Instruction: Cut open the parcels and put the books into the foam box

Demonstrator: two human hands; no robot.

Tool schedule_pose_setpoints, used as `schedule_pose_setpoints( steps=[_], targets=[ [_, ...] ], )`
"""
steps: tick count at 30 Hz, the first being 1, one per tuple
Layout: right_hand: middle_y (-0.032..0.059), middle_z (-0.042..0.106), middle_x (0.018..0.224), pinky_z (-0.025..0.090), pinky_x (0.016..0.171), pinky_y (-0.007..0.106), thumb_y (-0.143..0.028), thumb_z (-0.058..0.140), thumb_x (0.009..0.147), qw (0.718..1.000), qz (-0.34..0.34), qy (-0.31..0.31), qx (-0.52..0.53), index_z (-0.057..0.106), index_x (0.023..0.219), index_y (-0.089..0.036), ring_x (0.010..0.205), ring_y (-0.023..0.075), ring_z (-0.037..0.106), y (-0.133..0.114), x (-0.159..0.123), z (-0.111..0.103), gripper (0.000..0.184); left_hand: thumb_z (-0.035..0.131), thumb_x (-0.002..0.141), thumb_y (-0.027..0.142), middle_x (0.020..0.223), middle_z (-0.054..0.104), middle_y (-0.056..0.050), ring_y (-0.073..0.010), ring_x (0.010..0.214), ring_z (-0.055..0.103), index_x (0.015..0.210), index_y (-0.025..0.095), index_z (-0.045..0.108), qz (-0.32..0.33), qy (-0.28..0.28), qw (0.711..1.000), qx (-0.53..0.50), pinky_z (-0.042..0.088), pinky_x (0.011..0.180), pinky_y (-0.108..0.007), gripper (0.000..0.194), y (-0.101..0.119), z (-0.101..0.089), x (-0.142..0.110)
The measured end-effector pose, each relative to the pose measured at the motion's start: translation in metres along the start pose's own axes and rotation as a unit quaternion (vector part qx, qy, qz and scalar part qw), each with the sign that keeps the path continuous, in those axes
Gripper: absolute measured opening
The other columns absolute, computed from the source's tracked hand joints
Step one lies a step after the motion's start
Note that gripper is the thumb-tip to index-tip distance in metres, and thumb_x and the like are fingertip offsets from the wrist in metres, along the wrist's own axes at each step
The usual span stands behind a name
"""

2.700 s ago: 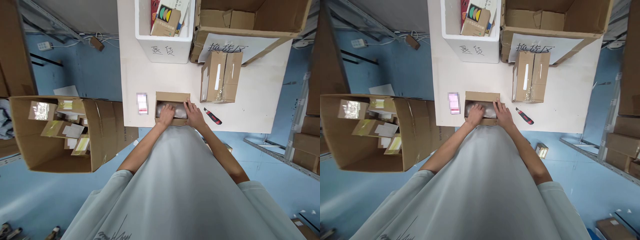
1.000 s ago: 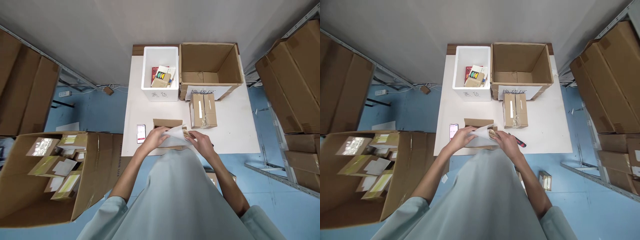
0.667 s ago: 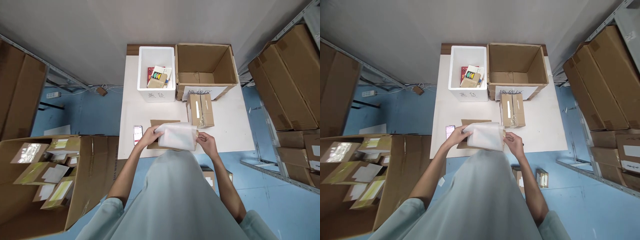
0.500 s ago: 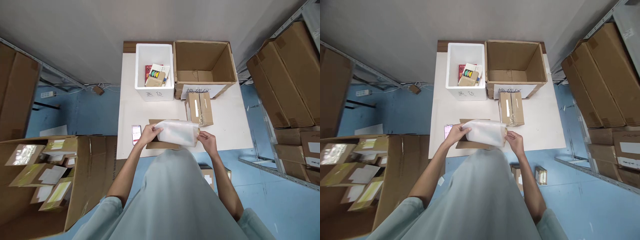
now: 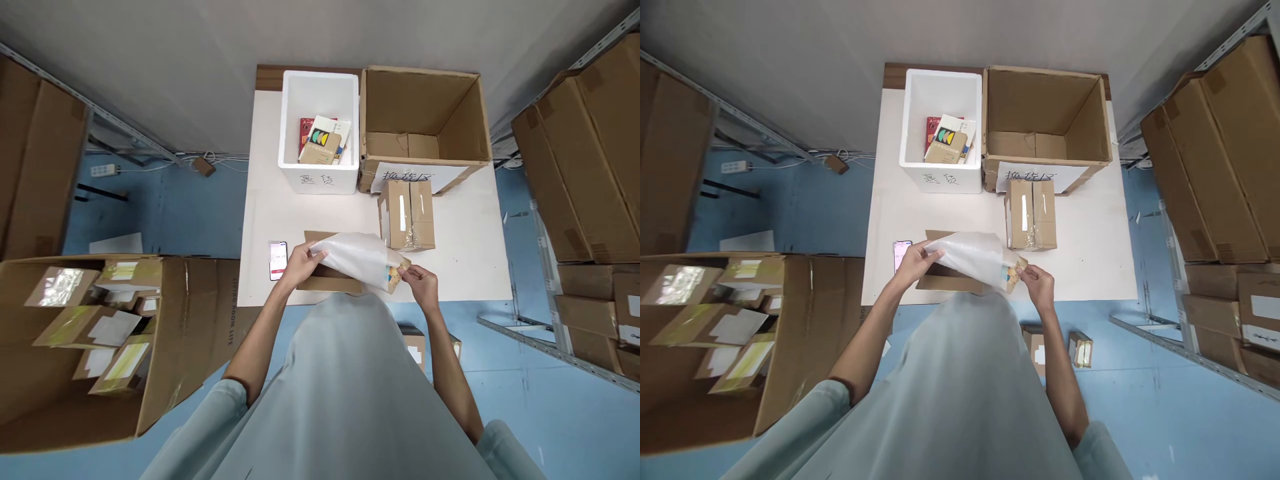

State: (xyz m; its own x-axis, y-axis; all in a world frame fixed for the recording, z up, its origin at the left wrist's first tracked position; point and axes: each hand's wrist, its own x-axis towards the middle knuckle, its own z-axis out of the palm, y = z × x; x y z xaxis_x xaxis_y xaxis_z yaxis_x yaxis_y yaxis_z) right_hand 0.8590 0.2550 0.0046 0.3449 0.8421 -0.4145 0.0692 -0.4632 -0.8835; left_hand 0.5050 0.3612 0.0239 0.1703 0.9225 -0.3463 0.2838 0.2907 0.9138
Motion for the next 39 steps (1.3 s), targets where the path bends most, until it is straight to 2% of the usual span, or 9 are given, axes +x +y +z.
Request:
schedule_pose_setpoints(
  steps=[8,15,19,24,27,30,32,36,39],
  targets=[
    [0.0062,0.077,0.079,0.058,0.061,0.031,-0.081,0.092,0.07,0.996,-0.037,-0.034,-0.069,0.078,0.083,-0.018,0.068,0.0197,0.068,-0.025,0.007,-0.028,0.066,0.073,0.083,0.054,0.089,0.078,-0.003,-0.0227,0.081,0.067,0.097,0.017,0.079,0.001,0.041,0.998,0.04,0.051,0.076,-0.032,0.04,-0.009,0.004,-0.01],
    [0.0055,0.074,0.069,0.061,0.068,0.035,-0.076,0.083,0.079,0.988,-0.071,0.039,-0.131,0.083,0.077,-0.018,0.077,0.0251,0.071,-0.041,0.014,-0.047,0.058,0.066,0.088,0.042,0.099,0.081,-0.006,-0.0242,0.091,0.071,0.104,0.017,0.079,-0.009,0.125,0.991,0.053,0.055,0.085,-0.033,0.032,-0.004,-0.003,-0.014],
    [0.0041,0.073,0.065,0.061,0.067,0.036,-0.074,0.085,0.075,0.984,-0.073,0.06,-0.149,0.084,0.074,-0.018,0.073,0.024,0.069,-0.052,0.011,-0.074,0.056,0.064,0.089,0.042,0.094,0.08,-0.006,-0.024,0.084,0.068,0.1,0.018,0.079,-0.022,0.103,0.986,0.128,0.051,0.078,-0.033,0.03,-0.004,-0.022,-0.021],
    [0.0025,0.075,0.069,0.058,0.063,0.034,-0.072,0.096,0.059,0.961,-0.114,0.185,-0.169,0.084,0.073,-0.018,0.065,0.0196,0.064,-0.078,-0.009,-0.12,0.057,0.059,0.092,0.039,0.099,0.082,-0.006,-0.0265,0.087,0.069,0.102,0.023,0.08,-0.03,0.073,0.967,0.242,0.049,0.079,-0.034,0.027,-0.007,-0.036,-0.037],
    [-0.0007,0.069,0.065,0.052,0.058,0.03,-0.066,0.098,0.066,0.949,-0.156,0.209,-0.179,0.08,0.068,-0.019,0.061,0.0161,0.058,-0.104,-0.028,-0.13,0.05,0.059,0.093,0.036,0.105,0.083,-0.008,-0.0302,0.093,0.073,0.103,0.024,0.081,-0.04,0.056,0.958,0.277,0.05,0.082,-0.036,0.027,-0.006,-0.033,-0.041],
    [-0.0026,0.062,0.061,0.046,0.055,0.028,-0.061,0.096,0.077,0.944,-0.209,0.165,-0.196,0.078,0.065,-0.021,0.059,0.0148,0.053,-0.128,-0.041,-0.112,0.045,0.062,0.093,0.034,0.109,0.084,-0.012,-0.0357,0.1,0.075,0.104,0.024,0.083,-0.037,0.062,0.951,0.3,0.051,0.083,-0.039,0.026,-0.003,-0.022,-0.037],
    [-0.0011,0.067,0.066,0.051,0.059,0.03,-0.059,0.093,0.084,0.941,-0.245,0.113,-0.205,0.083,0.073,-0.023,0.062,0.0174,0.059,-0.135,-0.045,-0.086,0.039,0.065,0.094,0.033,0.108,0.084,-0.014,-0.0388,0.101,0.075,0.104,0.023,0.084,-0.029,0.068,0.948,0.311,0.052,0.083,-0.042,0.024,-0.001,-0.015,-0.033],
    [0.0069,0.086,0.102,0.064,0.085,0.04,-0.053,0.077,0.104,0.912,-0.318,-0.02,-0.258,0.09,0.104,-0.027,0.086,0.0268,0.078,-0.126,-0.045,-0.011,0.029,0.072,0.096,0.035,0.104,0.079,-0.014,-0.0394,0.102,0.073,0.102,0.024,0.084,0.023,0.064,0.948,0.31,0.055,0.088,-0.044,0.018,-0.003,-0.013,-0.028],
    [0.0102,0.087,0.12,0.059,0.091,0.034,-0.031,0.056,0.117,0.852,-0.324,-0.122,-0.393,0.087,0.119,-0.027,0.102,0.0265,0.079,-0.107,-0.044,0.054,0.031,0.082,0.091,0.035,0.119,0.074,-0.017,-0.0423,0.117,0.068,0.117,0.022,0.084,0.058,0.073,0.944,0.317,0.054,0.104,-0.051,0.029,-0.007,-0.02,-0.03]
  ],
)
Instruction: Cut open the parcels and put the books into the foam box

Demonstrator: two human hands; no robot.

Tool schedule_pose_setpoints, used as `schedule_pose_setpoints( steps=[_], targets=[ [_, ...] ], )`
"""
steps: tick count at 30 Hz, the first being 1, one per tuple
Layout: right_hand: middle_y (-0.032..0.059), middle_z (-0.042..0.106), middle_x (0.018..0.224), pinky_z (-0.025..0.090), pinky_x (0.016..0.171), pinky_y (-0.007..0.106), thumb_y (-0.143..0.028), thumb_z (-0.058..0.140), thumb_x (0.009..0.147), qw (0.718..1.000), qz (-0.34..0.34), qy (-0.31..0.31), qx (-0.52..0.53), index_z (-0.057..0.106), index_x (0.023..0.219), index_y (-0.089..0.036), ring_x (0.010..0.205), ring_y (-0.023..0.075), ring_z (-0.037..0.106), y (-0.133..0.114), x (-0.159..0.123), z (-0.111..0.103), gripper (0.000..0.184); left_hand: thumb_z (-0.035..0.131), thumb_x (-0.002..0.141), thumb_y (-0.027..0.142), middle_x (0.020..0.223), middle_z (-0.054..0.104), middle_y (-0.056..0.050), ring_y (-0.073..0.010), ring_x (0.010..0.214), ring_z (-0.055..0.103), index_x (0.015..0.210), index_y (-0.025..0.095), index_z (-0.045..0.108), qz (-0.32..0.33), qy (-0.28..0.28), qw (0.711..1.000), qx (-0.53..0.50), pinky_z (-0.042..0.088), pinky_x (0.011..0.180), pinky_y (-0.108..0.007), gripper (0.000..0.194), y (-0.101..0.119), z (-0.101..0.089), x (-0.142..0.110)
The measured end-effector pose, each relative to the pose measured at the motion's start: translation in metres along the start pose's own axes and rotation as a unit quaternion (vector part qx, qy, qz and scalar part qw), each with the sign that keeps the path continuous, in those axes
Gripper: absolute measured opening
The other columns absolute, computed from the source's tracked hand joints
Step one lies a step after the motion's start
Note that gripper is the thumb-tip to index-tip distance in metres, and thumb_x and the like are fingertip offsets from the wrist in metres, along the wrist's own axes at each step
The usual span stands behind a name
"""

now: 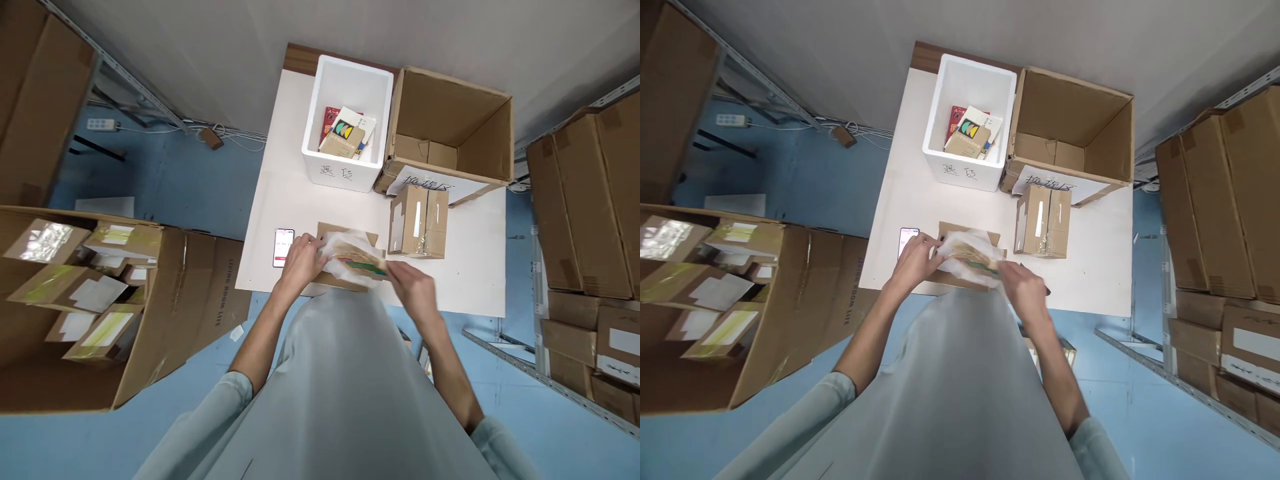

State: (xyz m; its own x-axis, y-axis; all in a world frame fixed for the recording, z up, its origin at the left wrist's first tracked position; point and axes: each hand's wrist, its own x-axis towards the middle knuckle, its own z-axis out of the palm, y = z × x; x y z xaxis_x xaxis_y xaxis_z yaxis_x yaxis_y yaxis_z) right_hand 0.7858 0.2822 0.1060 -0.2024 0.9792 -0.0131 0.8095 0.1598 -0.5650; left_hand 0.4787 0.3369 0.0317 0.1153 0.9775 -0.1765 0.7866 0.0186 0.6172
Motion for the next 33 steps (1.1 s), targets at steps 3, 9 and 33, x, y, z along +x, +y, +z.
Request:
schedule_pose_setpoints(
  steps=[3,9,33],
  targets=[
    [0.0148,0.085,0.119,0.052,0.083,0.029,-0.009,0.052,0.112,0.971,-0.027,-0.169,-0.168,0.082,0.124,-0.02,0.104,0.0251,0.076,-0.026,0.025,0.05,0.034,0.079,0.093,0.031,0.133,0.07,-0.021,-0.0451,0.128,0.063,0.14,0.017,0.076,0.0,0.011,1.0,0.018,0.051,0.113,-0.056,0.049,-0.008,-0.008,-0.004],
    [0.0128,0.084,0.119,0.05,0.078,0.029,-0.009,0.053,0.112,0.955,-0.01,-0.217,-0.2,0.081,0.124,-0.019,0.106,0.0239,0.076,-0.035,0.042,0.078,0.032,0.062,0.105,0.037,0.133,0.074,-0.019,-0.0391,0.121,0.066,0.145,0.015,0.073,0.004,0.037,0.999,-0.026,0.05,0.115,-0.054,0.046,-0.021,-0.023,-0.013],
    [0.0142,0.079,0.139,0.07,0.098,0.042,-0.064,0.095,0.077,0.751,0.357,0.299,0.468,0.072,0.125,-0.022,0.122,0.0292,0.079,-0.099,-0.021,0.127,0.068,0.096,0.073,0.078,0.129,0.085,-0.016,-0.035,0.117,0.083,0.12,0.019,0.081,-0.103,-0.168,0.824,-0.532,0.07,0.101,-0.051,0.077,-0.006,-0.023,-0.013]
  ],
)
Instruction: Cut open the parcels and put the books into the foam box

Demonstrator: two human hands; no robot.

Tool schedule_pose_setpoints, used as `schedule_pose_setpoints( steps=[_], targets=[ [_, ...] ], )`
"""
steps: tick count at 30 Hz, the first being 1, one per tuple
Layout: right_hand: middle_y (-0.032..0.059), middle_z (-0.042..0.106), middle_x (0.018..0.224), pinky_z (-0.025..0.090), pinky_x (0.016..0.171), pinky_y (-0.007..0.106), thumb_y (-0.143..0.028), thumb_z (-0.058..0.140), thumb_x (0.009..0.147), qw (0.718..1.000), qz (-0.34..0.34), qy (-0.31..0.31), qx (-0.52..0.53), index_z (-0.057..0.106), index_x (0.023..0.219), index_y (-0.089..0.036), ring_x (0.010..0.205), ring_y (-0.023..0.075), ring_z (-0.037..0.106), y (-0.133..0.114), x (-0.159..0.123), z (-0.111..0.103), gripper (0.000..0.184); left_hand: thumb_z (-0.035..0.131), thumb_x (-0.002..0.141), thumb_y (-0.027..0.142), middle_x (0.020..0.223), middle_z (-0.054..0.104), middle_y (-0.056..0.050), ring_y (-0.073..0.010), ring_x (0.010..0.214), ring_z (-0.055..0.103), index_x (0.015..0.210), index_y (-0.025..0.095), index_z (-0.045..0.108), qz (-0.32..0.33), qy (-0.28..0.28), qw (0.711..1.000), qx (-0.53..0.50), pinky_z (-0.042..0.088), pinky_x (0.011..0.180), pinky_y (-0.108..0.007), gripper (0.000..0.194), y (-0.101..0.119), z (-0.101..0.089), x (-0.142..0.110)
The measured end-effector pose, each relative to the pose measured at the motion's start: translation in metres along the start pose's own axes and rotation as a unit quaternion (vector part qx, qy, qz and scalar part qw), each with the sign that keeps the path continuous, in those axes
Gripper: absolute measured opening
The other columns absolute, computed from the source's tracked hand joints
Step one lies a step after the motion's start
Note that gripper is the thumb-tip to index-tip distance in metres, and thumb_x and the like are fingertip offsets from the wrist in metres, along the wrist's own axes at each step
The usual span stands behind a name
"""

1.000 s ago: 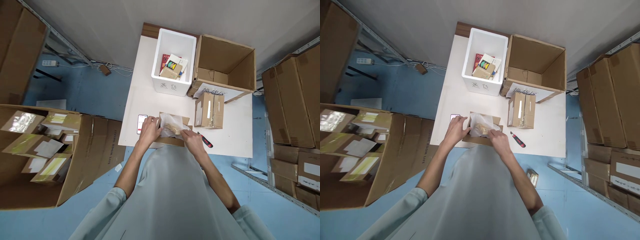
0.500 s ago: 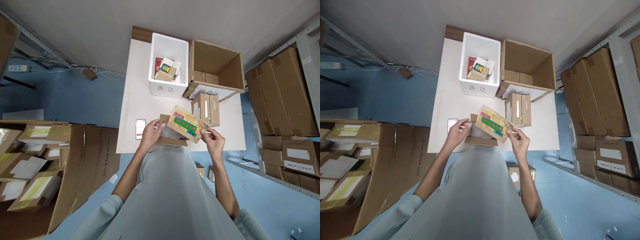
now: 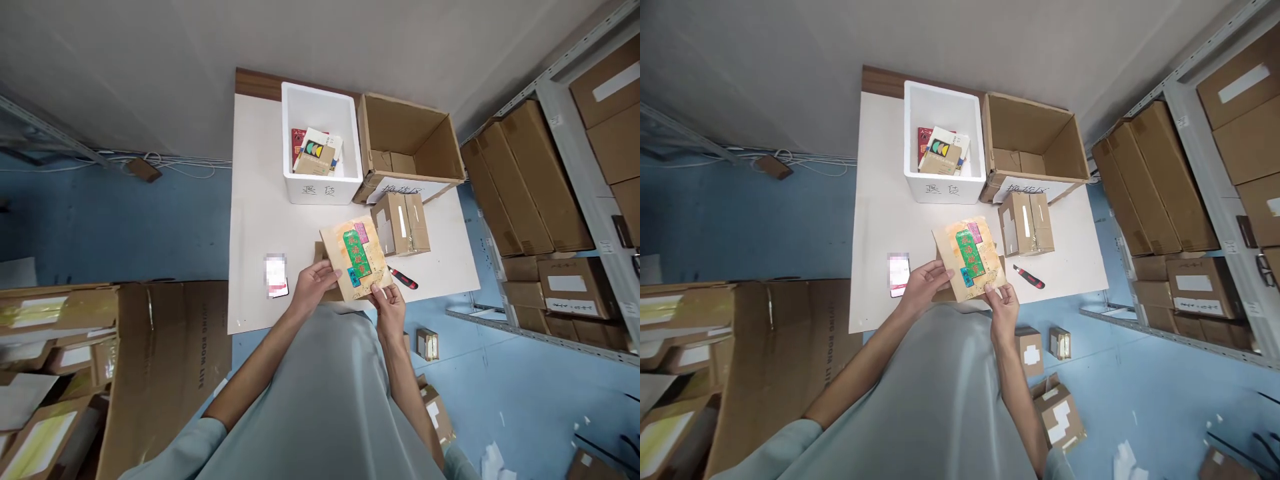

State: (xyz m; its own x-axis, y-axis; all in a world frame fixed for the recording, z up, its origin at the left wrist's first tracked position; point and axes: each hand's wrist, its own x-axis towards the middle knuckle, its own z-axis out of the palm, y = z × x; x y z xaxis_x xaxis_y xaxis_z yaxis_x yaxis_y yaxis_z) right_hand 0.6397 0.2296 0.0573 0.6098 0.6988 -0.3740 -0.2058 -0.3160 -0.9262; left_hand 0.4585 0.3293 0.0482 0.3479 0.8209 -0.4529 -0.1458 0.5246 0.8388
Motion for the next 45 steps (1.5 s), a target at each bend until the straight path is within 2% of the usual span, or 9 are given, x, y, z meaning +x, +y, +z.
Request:
schedule_pose_setpoints(
  steps=[6,13,17,21,24,27,36,40,45],
  targets=[
    [0.0148,0.067,0.165,0.047,0.134,0.056,-0.061,0.08,0.097,0.969,-0.179,0.007,-0.172,0.071,0.153,-0.024,0.156,0.0327,0.06,-0.022,-0.006,0.01,0.068,0.093,0.077,0.076,0.124,0.087,-0.013,-0.037,0.117,0.084,0.12,0.019,0.085,0.062,0.033,0.997,0.038,0.071,0.103,-0.053,0.072,0.007,-0.003,-0.005],
    [0.0095,0.083,0.14,0.067,0.108,0.045,-0.064,0.082,0.095,0.969,-0.106,-0.131,-0.179,0.076,0.145,-0.027,0.123,0.0317,0.081,-0.033,-0.011,0.037,0.063,0.089,0.086,0.064,0.137,0.084,-0.006,-0.0366,0.121,0.084,0.132,0.026,0.088,0.084,0.018,0.994,0.065,0.069,0.113,-0.057,0.059,0.0,0.03,-0.031],
    [0.0103,0.087,0.116,0.068,0.097,0.04,-0.071,0.07,0.1,0.976,-0.095,-0.133,-0.142,0.078,0.124,-0.023,0.109,0.0299,0.083,-0.035,0.006,0.018,0.055,0.084,0.093,0.057,0.144,0.082,-0.008,-0.0335,0.131,0.08,0.136,0.027,0.086,0.08,-0.003,0.992,0.097,0.066,0.118,-0.052,0.052,-0.009,0.038,-0.032],
    [0.0129,0.087,0.125,0.069,0.098,0.041,-0.07,0.074,0.098,0.981,-0.06,-0.166,-0.079,0.077,0.13,-0.021,0.115,0.0317,0.083,-0.042,0.022,-0.019,0.058,0.089,0.088,0.06,0.155,0.074,-0.015,-0.0344,0.141,0.073,0.145,0.024,0.078,0.066,0.087,0.985,0.131,0.063,0.119,-0.049,0.069,-0.012,0.028,-0.02],
    [0.0128,0.088,0.124,0.07,0.095,0.043,-0.069,0.079,0.096,0.982,-0.024,-0.183,-0.049,0.078,0.134,-0.021,0.115,0.033,0.084,-0.046,0.029,-0.046,0.061,0.094,0.082,0.066,0.15,0.077,-0.017,-0.0393,0.141,0.073,0.139,0.02,0.082,0.002,0.028,0.995,0.094,0.062,0.118,-0.051,0.074,-0.008,0.029,-0.017],
    [0.0123,0.088,0.123,0.071,0.094,0.045,-0.071,0.08,0.095,0.98,-0.002,-0.198,-0.031,0.078,0.136,-0.022,0.112,0.0337,0.085,-0.049,0.037,-0.068,0.064,0.095,0.081,0.071,0.129,0.086,-0.015,-0.0402,0.126,0.08,0.119,0.02,0.09,-0.023,-0.019,0.998,0.055,0.064,0.113,-0.054,0.064,-0.002,0.047,-0.022],
    [0.0155,0.08,0.147,0.063,0.118,0.057,-0.076,0.087,0.086,0.981,0.008,-0.193,-0.029,0.077,0.143,-0.022,0.139,0.0394,0.075,-0.034,0.084,-0.121,0.079,0.104,0.066,0.07,0.112,0.09,-0.012,-0.0379,0.11,0.085,0.111,0.016,0.093,0.014,0.078,0.996,0.047,0.071,0.103,-0.051,0.071,-0.019,0.122,-0.031],
    [0.0162,0.066,0.166,0.061,0.122,0.056,-0.079,0.083,0.089,0.978,-0.034,-0.194,-0.068,0.073,0.154,-0.024,0.153,0.0399,0.065,-0.02,0.087,-0.128,0.086,0.097,0.078,0.067,0.116,0.089,-0.009,-0.0369,0.108,0.086,0.116,0.018,0.093,0.07,0.13,0.981,0.123,0.072,0.101,-0.05,0.062,-0.037,0.148,-0.029],
    [0.0121,0.08,0.146,0.069,0.11,0.046,-0.07,0.085,0.093,0.965,-0.042,-0.259,-0.024,0.077,0.146,-0.025,0.135,0.0343,0.078,-0.02,0.074,-0.12,0.071,0.076,0.1,0.044,0.134,0.085,-0.003,-0.0321,0.122,0.085,0.122,0.028,0.092,0.178,0.105,0.937,0.28,0.069,0.111,-0.047,0.031,-0.056,0.184,-0.032]
  ],
)
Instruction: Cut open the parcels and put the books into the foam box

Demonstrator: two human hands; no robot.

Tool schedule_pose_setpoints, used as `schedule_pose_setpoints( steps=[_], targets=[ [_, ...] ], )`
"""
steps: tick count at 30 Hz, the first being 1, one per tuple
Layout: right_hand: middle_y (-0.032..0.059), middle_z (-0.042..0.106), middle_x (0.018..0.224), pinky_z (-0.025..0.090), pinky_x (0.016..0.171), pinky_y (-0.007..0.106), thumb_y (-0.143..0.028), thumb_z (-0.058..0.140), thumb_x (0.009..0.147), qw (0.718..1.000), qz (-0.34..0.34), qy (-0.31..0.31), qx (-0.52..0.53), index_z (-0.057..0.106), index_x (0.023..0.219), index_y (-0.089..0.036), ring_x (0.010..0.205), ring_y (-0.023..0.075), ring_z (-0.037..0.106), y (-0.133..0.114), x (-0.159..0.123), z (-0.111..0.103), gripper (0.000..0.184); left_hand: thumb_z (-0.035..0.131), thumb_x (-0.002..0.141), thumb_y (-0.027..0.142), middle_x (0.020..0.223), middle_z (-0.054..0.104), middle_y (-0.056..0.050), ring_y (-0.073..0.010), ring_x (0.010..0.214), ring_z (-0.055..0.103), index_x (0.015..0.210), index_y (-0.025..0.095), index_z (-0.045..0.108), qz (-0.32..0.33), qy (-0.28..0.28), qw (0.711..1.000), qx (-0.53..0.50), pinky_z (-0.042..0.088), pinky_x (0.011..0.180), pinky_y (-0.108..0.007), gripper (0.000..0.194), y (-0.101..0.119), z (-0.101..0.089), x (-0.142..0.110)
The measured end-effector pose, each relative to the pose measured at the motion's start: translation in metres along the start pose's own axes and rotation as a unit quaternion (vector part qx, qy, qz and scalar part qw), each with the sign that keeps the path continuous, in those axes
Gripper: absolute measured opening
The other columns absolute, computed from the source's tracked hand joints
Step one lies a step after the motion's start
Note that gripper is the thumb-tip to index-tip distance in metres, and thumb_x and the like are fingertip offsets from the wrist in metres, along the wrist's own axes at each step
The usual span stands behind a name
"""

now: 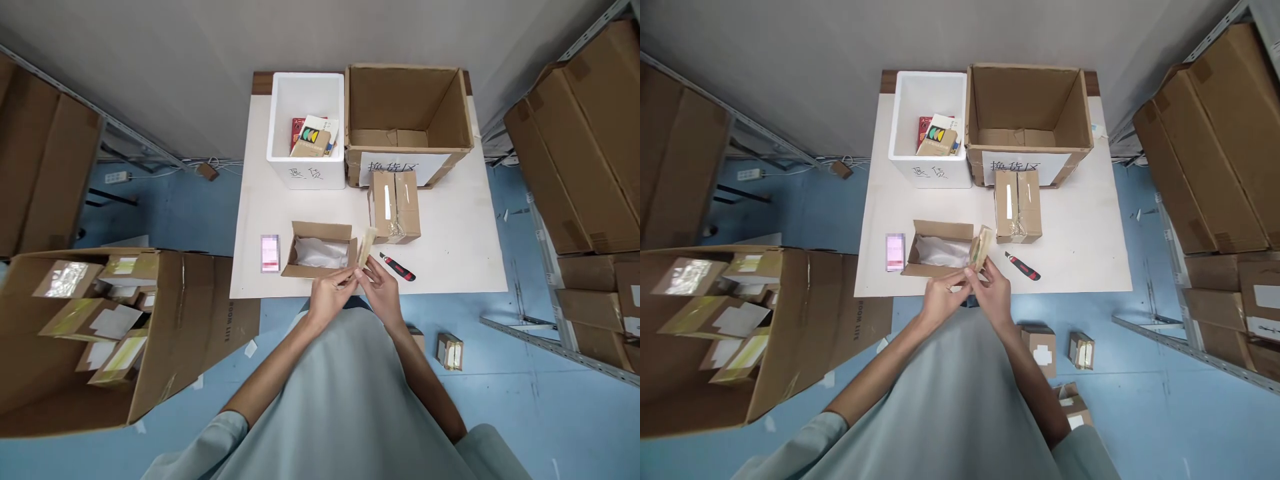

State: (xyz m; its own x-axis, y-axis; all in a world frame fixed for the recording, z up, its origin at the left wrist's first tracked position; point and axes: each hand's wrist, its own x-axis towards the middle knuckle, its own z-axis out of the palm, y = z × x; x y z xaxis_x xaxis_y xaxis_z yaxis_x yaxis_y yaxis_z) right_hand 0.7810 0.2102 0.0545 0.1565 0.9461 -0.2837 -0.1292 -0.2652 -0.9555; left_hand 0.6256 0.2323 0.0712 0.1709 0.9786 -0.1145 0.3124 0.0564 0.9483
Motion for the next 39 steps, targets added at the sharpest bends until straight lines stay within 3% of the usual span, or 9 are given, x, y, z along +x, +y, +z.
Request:
schedule_pose_setpoints(
  steps=[4,6,9,12,15,21,27,34,39],
  targets=[
    [0.0078,0.088,0.114,0.07,0.098,0.042,-0.072,0.078,0.097,0.999,-0.018,0.04,-0.008,0.083,0.116,-0.022,0.108,0.0301,0.084,-0.006,0.002,-0.008,0.054,0.079,0.098,0.04,0.144,0.081,-0.002,-0.0325,0.133,0.08,0.128,0.031,0.089,0.038,-0.089,0.995,0.039,0.064,0.12,-0.048,0.033,0.001,0.009,-0.004],
    [0.0076,0.088,0.114,0.07,0.099,0.044,-0.073,0.078,0.096,0.999,-0.011,0.041,0.017,0.083,0.115,-0.022,0.109,0.031,0.084,-0.009,0.003,-0.019,0.055,0.079,0.099,0.044,0.151,0.077,-0.006,-0.0334,0.141,0.076,0.135,0.027,0.086,0.016,-0.07,0.997,0.036,0.062,0.123,-0.048,0.04,-0.006,0.002,0.002],
    [0.0079,0.088,0.122,0.071,0.1,0.047,-0.071,0.086,0.09,0.997,0.025,0.027,0.067,0.083,0.126,-0.022,0.112,0.0332,0.084,-0.015,0.003,-0.037,0.06,0.085,0.093,0.055,0.153,0.076,-0.016,-0.0362,0.138,0.077,0.144,0.018,0.08,-0.051,0.013,0.999,0.011,0.065,0.117,-0.051,0.063,-0.02,-0.015,0.016],
    [0.0075,0.088,0.123,0.072,0.096,0.049,-0.068,0.091,0.087,0.993,0.067,0.007,0.095,0.084,0.132,-0.023,0.113,0.0346,0.084,-0.02,0.001,-0.05,0.064,0.095,0.08,0.066,0.134,0.084,-0.019,-0.0367,0.124,0.082,0.142,0.013,0.078,-0.135,-0.025,0.986,-0.091,0.066,0.112,-0.053,0.083,-0.027,-0.029,0.025],
    [0.0066,0.089,0.123,0.072,0.097,0.048,-0.065,0.091,0.088,0.99,0.09,-0.019,0.111,0.084,0.133,-0.025,0.116,0.0349,0.084,-0.023,0.0,-0.057,0.061,0.102,0.071,0.064,0.123,0.087,-0.014,-0.0352,0.12,0.082,0.127,0.015,0.085,-0.176,-0.085,0.965,-0.178,0.064,0.114,-0.052,0.075,-0.021,-0.032,0.024],
    [0.006,0.09,0.118,0.073,0.096,0.049,-0.069,0.093,0.084,0.99,0.104,-0.018,0.098,0.087,0.129,-0.026,0.118,0.0364,0.084,-0.023,0.009,-0.06,0.063,0.104,0.07,0.062,0.117,0.089,-0.011,-0.0361,0.113,0.085,0.113,0.02,0.091,-0.198,-0.098,0.942,-0.251,0.065,0.112,-0.052,0.062,0.005,-0.029,0.02],
    [0.0073,0.09,0.118,0.072,0.099,0.05,-0.069,0.096,0.08,0.99,0.109,0.019,0.088,0.088,0.123,-0.025,0.114,0.0363,0.085,-0.024,0.018,-0.054,0.062,0.107,0.066,0.061,0.118,0.089,-0.011,-0.0384,0.116,0.084,0.111,0.019,0.092,-0.202,-0.067,0.942,-0.259,0.063,0.117,-0.056,0.063,0.013,-0.027,0.023],
    [0.0093,0.088,0.127,0.069,0.107,0.055,-0.072,0.092,0.081,0.992,0.116,0.012,0.055,0.083,0.134,-0.024,0.12,0.0363,0.083,-0.016,0.026,-0.045,0.072,0.108,0.062,0.06,0.113,0.09,-0.012,-0.0364,0.108,0.086,0.107,0.017,0.092,-0.211,-0.033,0.944,-0.253,0.067,0.111,-0.053,0.064,0.008,-0.033,0.029],
    [0.0144,0.082,0.142,0.061,0.12,0.058,-0.073,0.088,0.084,0.991,0.046,0.115,-0.057,0.083,0.131,-0.023,0.135,0.0363,0.076,-0.012,0.032,-0.039,0.068,0.103,0.069,0.064,0.113,0.09,-0.011,-0.0374,0.11,0.086,0.116,0.016,0.091,-0.196,-0.007,0.956,-0.22,0.07,0.108,-0.055,0.068,-0.001,-0.036,0.029]
  ],
)
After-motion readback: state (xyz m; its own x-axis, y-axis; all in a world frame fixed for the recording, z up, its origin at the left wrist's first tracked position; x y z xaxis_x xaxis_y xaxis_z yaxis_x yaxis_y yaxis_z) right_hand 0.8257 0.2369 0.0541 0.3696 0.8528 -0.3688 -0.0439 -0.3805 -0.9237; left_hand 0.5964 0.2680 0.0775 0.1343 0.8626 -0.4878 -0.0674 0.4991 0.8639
